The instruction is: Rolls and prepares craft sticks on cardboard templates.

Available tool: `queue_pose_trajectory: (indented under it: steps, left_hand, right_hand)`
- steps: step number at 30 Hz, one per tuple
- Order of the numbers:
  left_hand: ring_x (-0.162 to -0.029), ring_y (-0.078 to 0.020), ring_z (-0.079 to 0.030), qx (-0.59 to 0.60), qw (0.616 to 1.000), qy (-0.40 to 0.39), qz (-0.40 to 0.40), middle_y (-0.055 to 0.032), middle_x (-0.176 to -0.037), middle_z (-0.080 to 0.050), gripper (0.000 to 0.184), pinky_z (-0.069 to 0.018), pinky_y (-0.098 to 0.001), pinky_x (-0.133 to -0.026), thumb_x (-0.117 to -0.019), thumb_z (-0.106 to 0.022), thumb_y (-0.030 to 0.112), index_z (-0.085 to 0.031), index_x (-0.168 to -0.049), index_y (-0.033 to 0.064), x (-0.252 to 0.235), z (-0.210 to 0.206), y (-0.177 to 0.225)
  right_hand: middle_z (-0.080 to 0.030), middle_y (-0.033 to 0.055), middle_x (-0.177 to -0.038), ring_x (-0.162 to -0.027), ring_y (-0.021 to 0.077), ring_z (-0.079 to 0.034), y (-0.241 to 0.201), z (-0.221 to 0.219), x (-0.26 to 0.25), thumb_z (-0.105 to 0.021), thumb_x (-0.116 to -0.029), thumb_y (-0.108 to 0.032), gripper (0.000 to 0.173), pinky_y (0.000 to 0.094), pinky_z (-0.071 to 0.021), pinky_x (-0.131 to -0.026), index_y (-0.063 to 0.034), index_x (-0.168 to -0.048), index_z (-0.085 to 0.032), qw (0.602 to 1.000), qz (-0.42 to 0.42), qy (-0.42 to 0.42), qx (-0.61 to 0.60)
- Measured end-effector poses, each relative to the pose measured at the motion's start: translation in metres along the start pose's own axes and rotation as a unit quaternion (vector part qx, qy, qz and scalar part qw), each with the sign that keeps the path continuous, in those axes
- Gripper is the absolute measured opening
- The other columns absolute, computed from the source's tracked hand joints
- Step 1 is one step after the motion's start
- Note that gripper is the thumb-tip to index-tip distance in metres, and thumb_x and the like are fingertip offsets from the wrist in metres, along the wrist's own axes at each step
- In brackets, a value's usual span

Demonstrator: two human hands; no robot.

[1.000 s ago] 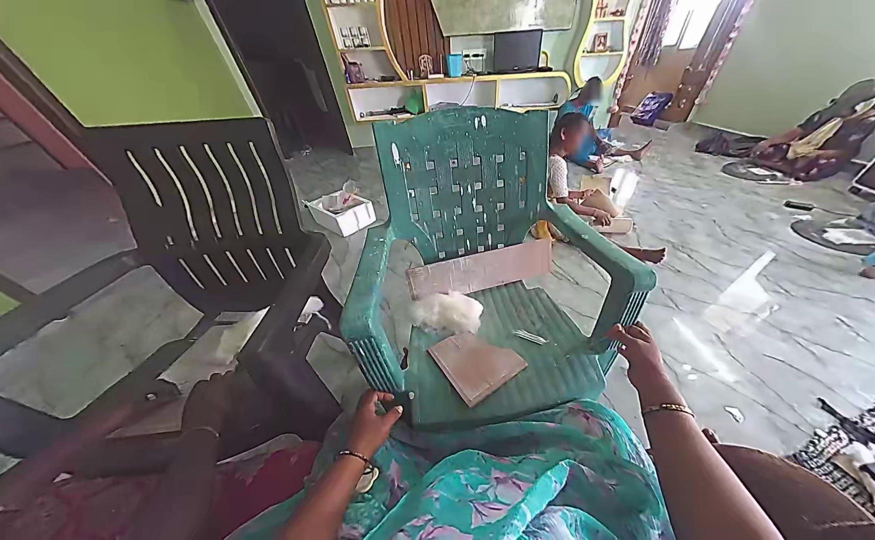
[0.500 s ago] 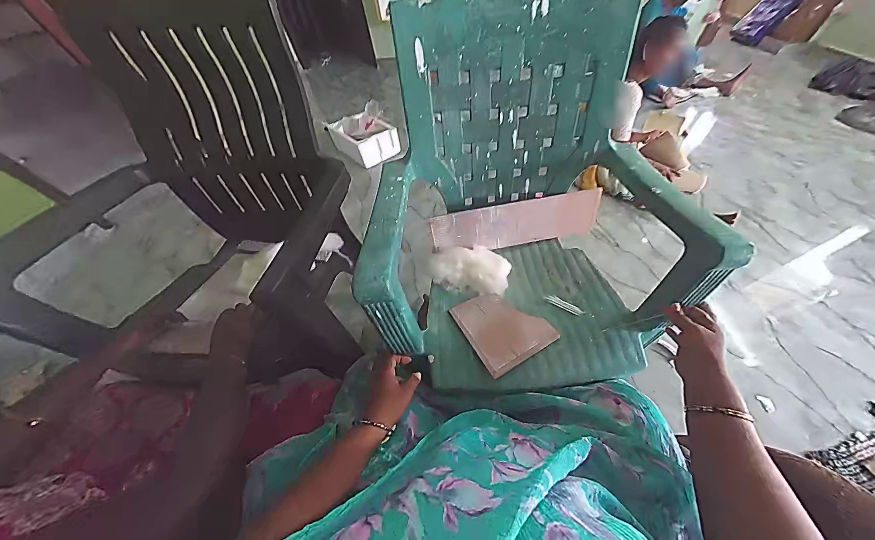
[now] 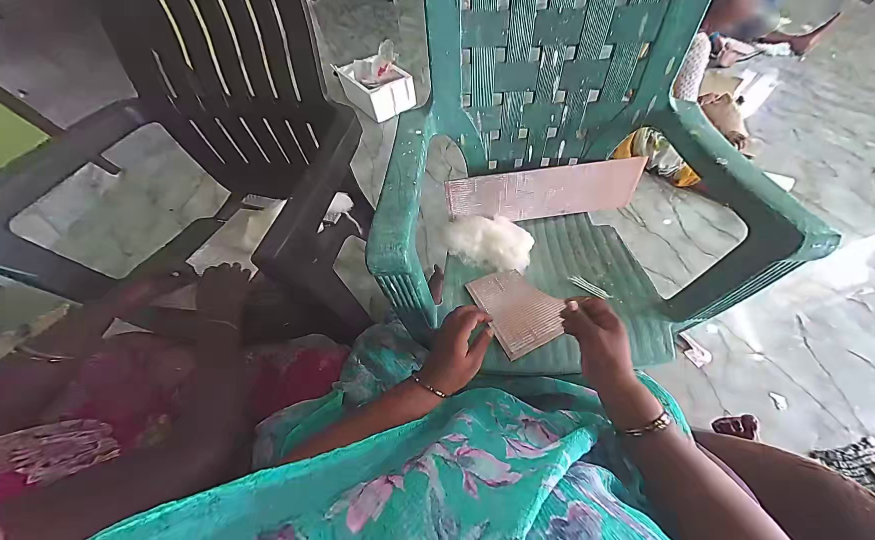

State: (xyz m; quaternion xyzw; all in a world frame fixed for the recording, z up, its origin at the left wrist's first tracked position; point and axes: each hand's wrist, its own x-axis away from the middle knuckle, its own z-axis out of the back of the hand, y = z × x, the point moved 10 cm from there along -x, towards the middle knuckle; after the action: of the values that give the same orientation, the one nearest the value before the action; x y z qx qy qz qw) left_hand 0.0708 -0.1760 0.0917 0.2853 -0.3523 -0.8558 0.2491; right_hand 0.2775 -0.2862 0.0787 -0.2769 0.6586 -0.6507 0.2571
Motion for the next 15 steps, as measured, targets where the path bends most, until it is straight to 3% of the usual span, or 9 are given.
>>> queue_pose_trajectory:
  steps: [3, 6, 9, 13, 15]
  left_hand:
    - [-0.122, -0.0305, -0.063, -0.018, 0.996, -0.087, 0.025, -0.0186, -0.124, -0.070, 0.037, -0.0461, -0.0454, -0.109, -0.1082, -0.048, 0.024, -0.069, -0.124, -0.0017, -0.019, -0.018, 0.002]
    - [-0.120, -0.0311, -0.064, -0.047, 0.983, -0.159, 0.080, -0.0204, -0.122, -0.069, 0.036, -0.0463, -0.0450, -0.109, -0.1093, -0.046, 0.021, -0.068, -0.126, -0.0024, -0.028, -0.030, -0.009]
    - [-0.121, -0.0323, -0.064, -0.066, 0.973, -0.182, 0.126, -0.0218, -0.124, -0.068, 0.035, -0.0463, -0.0460, -0.109, -0.1104, -0.044, 0.018, -0.067, -0.127, -0.0031, -0.030, -0.035, -0.024]
    - [-0.122, -0.0329, -0.064, -0.095, 0.966, -0.193, 0.143, -0.0218, -0.127, -0.067, 0.038, -0.0473, -0.0467, -0.108, -0.1107, -0.041, 0.020, -0.065, -0.129, -0.0023, -0.028, -0.037, -0.038]
    - [-0.121, -0.0333, -0.064, -0.116, 0.963, -0.194, 0.144, -0.0219, -0.127, -0.066, 0.039, -0.0486, -0.0478, -0.107, -0.1107, -0.039, 0.021, -0.064, -0.131, -0.0016, -0.027, -0.036, -0.043]
  right_hand:
    - [-0.071, 0.0047, -0.086, -0.072, 0.0095, -0.065, 0.017, -0.036, -0.005, -0.063, -0.0973, -0.001, 0.007, 0.0260, -0.0552, -0.069, 0.0017, -0.103, -0.063, 0.997, -0.032, -0.058, 0.033]
    - [-0.071, 0.0045, -0.083, -0.066, 0.0077, -0.063, 0.030, -0.054, -0.011, -0.065, -0.0971, -0.001, 0.008, 0.0223, -0.0515, -0.061, 0.0020, -0.104, -0.063, 0.993, -0.075, -0.075, 0.041]
    - [-0.071, 0.0060, -0.084, -0.062, 0.0078, -0.062, 0.038, -0.055, -0.017, -0.067, -0.0972, -0.003, 0.014, 0.0227, -0.0496, -0.056, 0.0022, -0.110, -0.062, 0.990, -0.104, -0.059, 0.071]
    - [-0.074, 0.0116, -0.103, -0.084, 0.0197, -0.071, 0.027, -0.043, -0.030, -0.067, -0.0977, -0.012, 0.028, 0.0401, -0.0574, -0.080, -0.0004, -0.123, -0.065, 0.959, -0.029, -0.054, 0.275]
    - [-0.072, 0.0145, -0.109, -0.088, 0.0236, -0.070, 0.013, -0.043, -0.036, -0.066, -0.0992, -0.014, 0.026, 0.0429, -0.0560, -0.083, -0.0006, -0.122, -0.067, 0.936, 0.019, -0.060, 0.345]
